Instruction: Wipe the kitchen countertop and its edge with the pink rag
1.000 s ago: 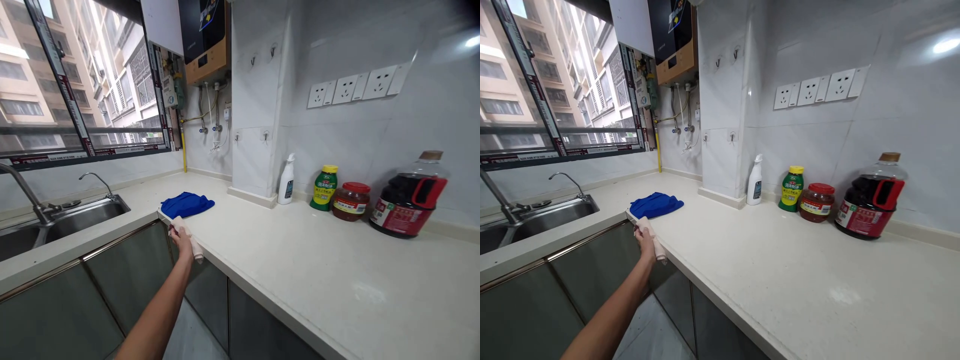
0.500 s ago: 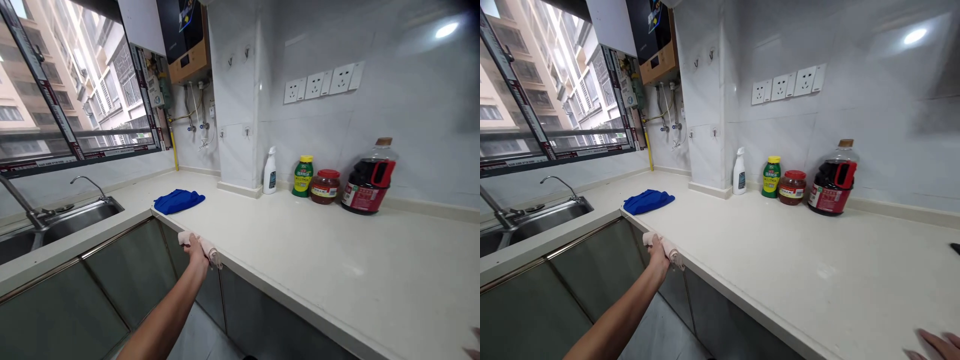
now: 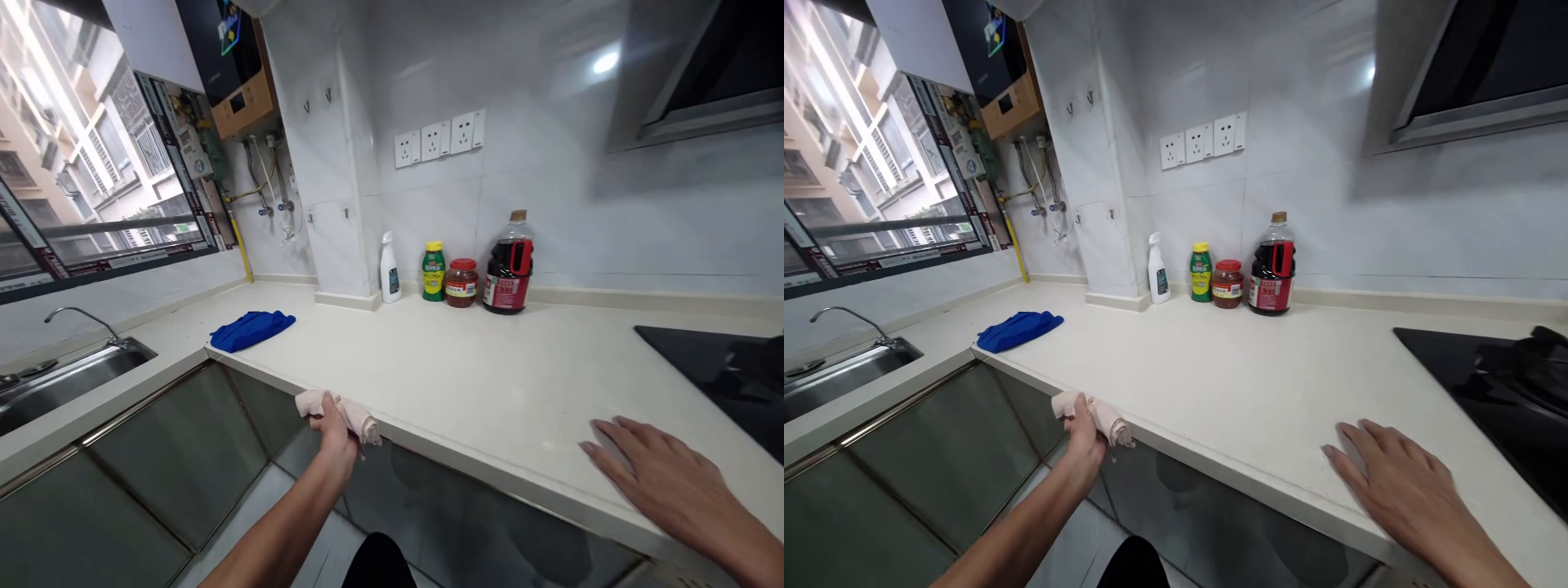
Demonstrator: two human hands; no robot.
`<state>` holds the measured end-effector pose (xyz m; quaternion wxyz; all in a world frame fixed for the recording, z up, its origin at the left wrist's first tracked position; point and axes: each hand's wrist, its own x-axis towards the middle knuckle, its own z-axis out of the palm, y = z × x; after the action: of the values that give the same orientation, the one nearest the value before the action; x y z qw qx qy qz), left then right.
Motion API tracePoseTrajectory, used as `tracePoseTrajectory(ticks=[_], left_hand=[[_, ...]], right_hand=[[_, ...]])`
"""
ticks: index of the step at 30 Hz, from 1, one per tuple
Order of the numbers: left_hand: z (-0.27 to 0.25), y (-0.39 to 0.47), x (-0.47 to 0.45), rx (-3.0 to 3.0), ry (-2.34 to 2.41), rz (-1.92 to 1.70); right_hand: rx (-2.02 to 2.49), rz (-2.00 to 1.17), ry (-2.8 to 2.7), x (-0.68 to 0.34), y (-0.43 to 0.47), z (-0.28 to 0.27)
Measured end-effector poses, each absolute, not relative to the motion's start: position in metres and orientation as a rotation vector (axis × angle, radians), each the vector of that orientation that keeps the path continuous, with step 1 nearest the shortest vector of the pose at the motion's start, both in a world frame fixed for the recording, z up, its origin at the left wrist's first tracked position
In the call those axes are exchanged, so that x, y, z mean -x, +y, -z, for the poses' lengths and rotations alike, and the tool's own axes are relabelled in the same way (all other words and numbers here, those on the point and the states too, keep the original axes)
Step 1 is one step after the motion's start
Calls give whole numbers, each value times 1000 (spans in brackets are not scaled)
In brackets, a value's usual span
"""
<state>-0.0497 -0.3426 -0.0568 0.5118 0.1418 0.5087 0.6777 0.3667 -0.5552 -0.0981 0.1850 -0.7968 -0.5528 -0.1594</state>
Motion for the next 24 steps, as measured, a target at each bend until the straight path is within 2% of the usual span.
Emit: tracePoseTrajectory(ticks=[9, 18, 21, 24], left_hand=[[60, -465, -61, -407, 887, -1347], [48, -530, -102, -126, 575, -831], [56, -536, -109, -146, 501, -759], [63, -539, -107, -171, 477, -703]], right_hand=[[2332, 406, -1582, -345, -559, 71], [2361, 405, -1575, -337, -561, 60], [2283, 319, -1521, -336, -562, 50], [2008, 253, -1391, -324, -575, 36]])
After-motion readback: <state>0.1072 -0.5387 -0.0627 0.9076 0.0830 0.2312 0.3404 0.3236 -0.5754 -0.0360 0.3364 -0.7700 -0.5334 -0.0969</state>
